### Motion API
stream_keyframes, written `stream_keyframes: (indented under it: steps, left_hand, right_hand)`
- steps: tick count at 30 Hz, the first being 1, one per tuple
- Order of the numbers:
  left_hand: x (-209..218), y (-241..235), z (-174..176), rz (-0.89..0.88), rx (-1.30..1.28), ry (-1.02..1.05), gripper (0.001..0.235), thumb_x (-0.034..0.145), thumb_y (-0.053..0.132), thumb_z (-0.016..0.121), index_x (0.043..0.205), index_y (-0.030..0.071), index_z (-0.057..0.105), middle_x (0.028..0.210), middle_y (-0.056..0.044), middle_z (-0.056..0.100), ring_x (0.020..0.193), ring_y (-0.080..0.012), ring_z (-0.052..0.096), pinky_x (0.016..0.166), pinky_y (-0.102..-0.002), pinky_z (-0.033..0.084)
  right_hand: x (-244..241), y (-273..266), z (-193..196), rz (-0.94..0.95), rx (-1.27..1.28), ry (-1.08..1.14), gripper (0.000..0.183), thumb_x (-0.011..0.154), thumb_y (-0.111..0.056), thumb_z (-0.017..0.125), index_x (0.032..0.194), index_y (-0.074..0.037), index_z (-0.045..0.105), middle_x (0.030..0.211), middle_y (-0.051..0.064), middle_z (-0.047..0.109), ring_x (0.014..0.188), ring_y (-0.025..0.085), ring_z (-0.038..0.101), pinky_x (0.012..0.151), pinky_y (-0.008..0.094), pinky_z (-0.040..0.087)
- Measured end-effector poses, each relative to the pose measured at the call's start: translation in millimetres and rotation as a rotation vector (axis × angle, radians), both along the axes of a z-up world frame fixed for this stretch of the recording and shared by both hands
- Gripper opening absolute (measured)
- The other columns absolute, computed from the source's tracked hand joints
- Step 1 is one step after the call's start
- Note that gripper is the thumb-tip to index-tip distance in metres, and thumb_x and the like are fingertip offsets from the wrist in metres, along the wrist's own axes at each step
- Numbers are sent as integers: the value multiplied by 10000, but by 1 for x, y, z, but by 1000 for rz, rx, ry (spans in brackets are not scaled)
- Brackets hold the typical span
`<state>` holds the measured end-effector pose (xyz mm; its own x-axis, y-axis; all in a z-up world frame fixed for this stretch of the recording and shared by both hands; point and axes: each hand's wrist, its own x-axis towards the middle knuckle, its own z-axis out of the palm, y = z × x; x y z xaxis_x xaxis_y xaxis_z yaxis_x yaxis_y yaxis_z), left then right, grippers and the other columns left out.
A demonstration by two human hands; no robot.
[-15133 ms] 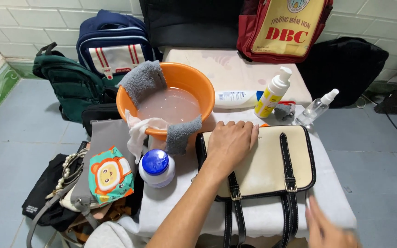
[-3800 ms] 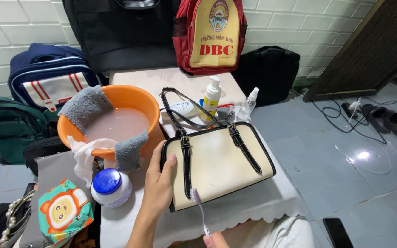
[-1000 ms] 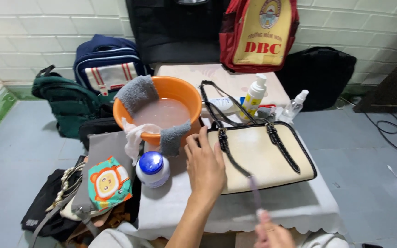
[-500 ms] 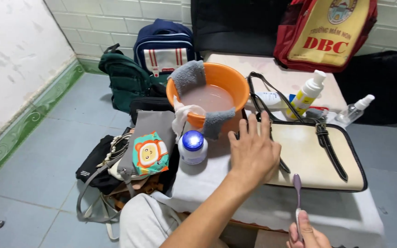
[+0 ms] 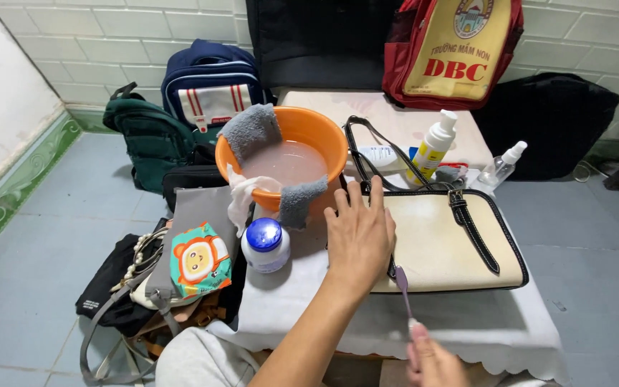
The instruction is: The person scrubs the surface of a beige handbag using a toothbrush. They hold the bag steady with one hand while scrubbing the front flap and sides with the other. The person also lifts and adjusts the bag's straps during the cleaning process.
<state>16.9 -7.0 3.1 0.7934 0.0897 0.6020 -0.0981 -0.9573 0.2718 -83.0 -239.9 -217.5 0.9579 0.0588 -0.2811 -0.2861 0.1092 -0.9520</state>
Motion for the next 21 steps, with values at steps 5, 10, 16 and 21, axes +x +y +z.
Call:
stream_keyframes:
  steps: [5,10,16,21]
  left_hand:
    - [1,3,2,-48,-37,67,561,910,258,605,1401,-5,537,1251,-290,535,941,-359,527,681,-458,467]
    - [3,0,1,-13,0,85,559,907,259,608,1399,2,540,1219,-266,535,929,-338,517,678,-443,459]
    - [4,1,-1,-17,-4,79,566,917,273,605,1409,-1,544,1233,-273,549,927,-329,519,678,-435,453]
    - [3,0,2,-19,22,111,549,925,249,598,1405,-13,546,1169,-246,540,892,-302,507,662,-417,459]
  right_hand:
    - [-8,-24,109,-478,-755,-60,691,1192,-369,441,730,99,656,463,193,516,336,302,501,351,393,378]
    - [-6,5,30,-455,-712,-96,429,1058,-282,532,954,53,779,524,158,611,426,229,523,411,324,381]
    - [0,-15,40,-434,-701,-96,401,1010,-348,599,765,-43,689,500,125,581,410,220,531,421,329,396]
    - [1,-1,60,-472,-827,-68,778,1156,-500,311,628,8,572,438,138,484,326,290,500,367,387,366]
